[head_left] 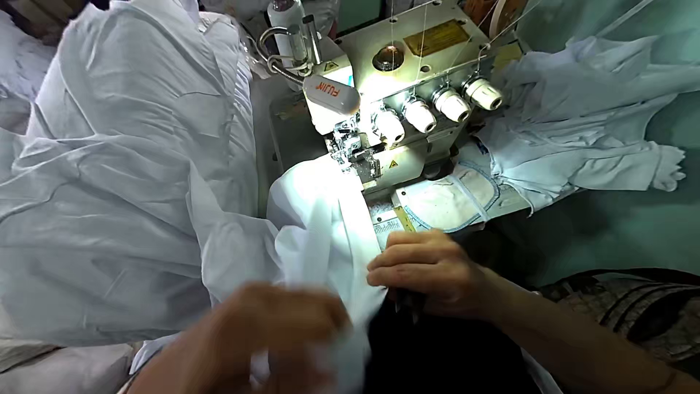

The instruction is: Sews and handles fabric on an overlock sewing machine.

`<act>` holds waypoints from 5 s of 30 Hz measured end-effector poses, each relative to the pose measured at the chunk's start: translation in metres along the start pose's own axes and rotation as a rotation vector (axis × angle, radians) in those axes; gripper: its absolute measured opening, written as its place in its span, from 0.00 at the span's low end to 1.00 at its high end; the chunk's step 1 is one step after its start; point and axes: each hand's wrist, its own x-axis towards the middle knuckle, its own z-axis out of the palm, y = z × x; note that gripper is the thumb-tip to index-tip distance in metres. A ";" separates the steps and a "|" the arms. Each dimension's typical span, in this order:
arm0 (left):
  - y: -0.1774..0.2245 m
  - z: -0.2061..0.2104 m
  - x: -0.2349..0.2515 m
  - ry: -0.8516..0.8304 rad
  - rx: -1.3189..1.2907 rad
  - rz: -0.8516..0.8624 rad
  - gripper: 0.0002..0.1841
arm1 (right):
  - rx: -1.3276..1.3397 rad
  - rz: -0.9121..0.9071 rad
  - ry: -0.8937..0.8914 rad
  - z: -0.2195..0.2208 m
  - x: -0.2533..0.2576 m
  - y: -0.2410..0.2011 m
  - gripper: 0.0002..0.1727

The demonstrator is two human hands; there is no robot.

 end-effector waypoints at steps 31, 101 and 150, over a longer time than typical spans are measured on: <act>-0.009 0.076 0.032 0.225 0.960 -0.078 0.13 | 0.059 0.542 0.509 0.043 0.023 0.065 0.01; -0.135 0.019 0.039 0.378 0.925 -0.077 0.04 | -0.107 0.318 0.284 0.034 0.016 0.083 0.05; -0.127 0.091 0.023 1.101 -0.128 -0.247 0.09 | -0.070 0.439 0.355 0.028 0.046 0.060 0.10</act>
